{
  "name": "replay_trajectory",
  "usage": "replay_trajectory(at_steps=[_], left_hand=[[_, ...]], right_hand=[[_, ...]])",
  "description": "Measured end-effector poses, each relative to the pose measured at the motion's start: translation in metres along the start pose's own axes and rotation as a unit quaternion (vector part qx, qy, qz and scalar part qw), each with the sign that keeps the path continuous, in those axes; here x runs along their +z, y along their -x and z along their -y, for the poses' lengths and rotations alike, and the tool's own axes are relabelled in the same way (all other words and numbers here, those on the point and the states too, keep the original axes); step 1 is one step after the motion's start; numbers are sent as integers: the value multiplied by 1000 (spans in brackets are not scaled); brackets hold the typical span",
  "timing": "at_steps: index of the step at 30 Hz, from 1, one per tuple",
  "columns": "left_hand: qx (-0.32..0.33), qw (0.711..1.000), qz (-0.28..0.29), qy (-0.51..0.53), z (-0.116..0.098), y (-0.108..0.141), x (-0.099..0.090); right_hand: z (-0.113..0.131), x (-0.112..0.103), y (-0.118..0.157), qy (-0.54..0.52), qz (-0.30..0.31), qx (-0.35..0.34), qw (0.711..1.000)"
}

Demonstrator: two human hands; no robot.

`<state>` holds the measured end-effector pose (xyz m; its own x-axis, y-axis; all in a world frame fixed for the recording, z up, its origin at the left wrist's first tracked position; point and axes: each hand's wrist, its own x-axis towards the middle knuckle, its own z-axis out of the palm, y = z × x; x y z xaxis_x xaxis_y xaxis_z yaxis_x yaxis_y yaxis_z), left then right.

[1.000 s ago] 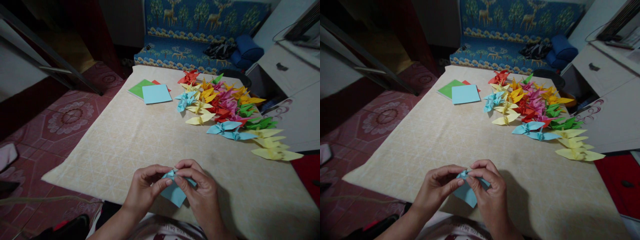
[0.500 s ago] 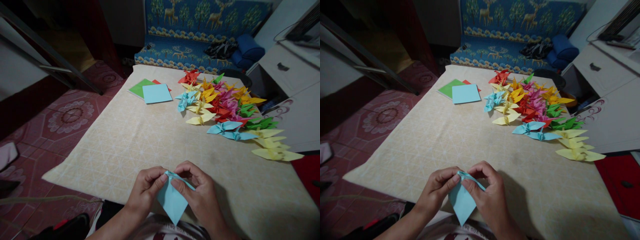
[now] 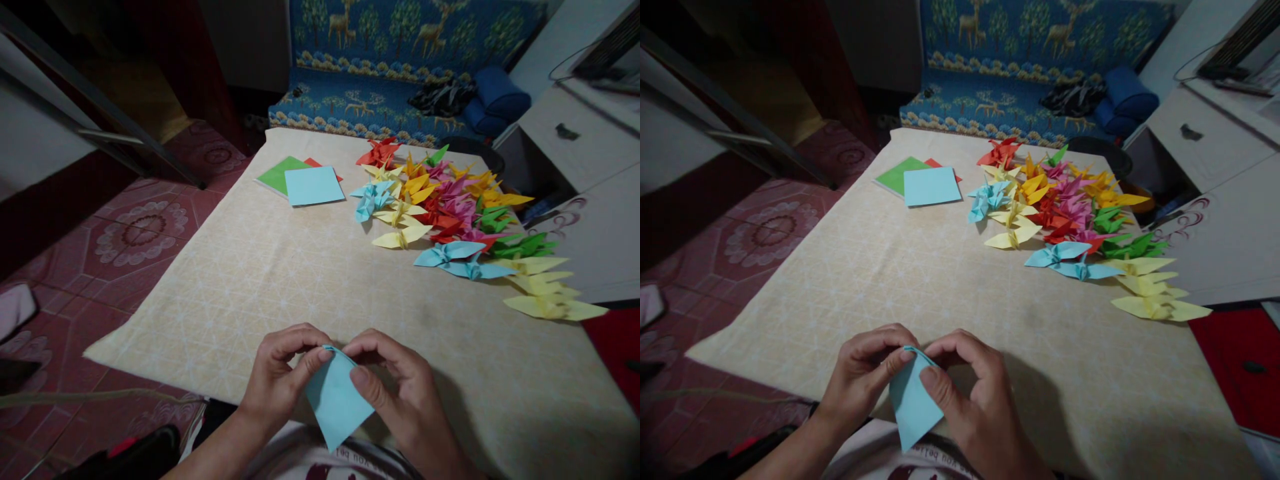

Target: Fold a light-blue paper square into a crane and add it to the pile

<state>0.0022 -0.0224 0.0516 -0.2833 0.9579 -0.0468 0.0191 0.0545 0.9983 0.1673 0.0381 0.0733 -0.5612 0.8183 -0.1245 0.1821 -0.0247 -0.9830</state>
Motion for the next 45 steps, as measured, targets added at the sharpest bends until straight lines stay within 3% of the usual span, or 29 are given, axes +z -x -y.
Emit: replay_trajectory(at_steps=[4,9,14,18,22,27,33,39,42,45], left_hand=[[-1,1000,14,14,2,2,3],[-46,996,-34,75,8,5,5],[-52,992,0,113,9,7,5],[-76,977,18,200,13,9,12],[-85,971,8,225,15,9,16],[-10,995,6,97,9,4,7],[101,994,30,-8,1,-2,-2],[142,989,-35,1,1,7,7],[155,986,-60,-21,0,6,10],[181,977,-62,-96,-1,1,6]], right_hand=[[-2,-2,-2,-42,24,41,998],[-5,-2,0,-64,46,70,994],[-2,-2,0,-8,41,21,999],[-2,1,-1,30,8,-29,999],[-3,4,-1,14,-2,-25,1000],[3,2,-4,68,-17,-46,996],[9,0,-6,117,1,-96,988],[7,10,-1,78,-28,-154,985],[5,13,-3,47,-31,-120,991],[-1,9,-7,-7,-5,-23,1000]])
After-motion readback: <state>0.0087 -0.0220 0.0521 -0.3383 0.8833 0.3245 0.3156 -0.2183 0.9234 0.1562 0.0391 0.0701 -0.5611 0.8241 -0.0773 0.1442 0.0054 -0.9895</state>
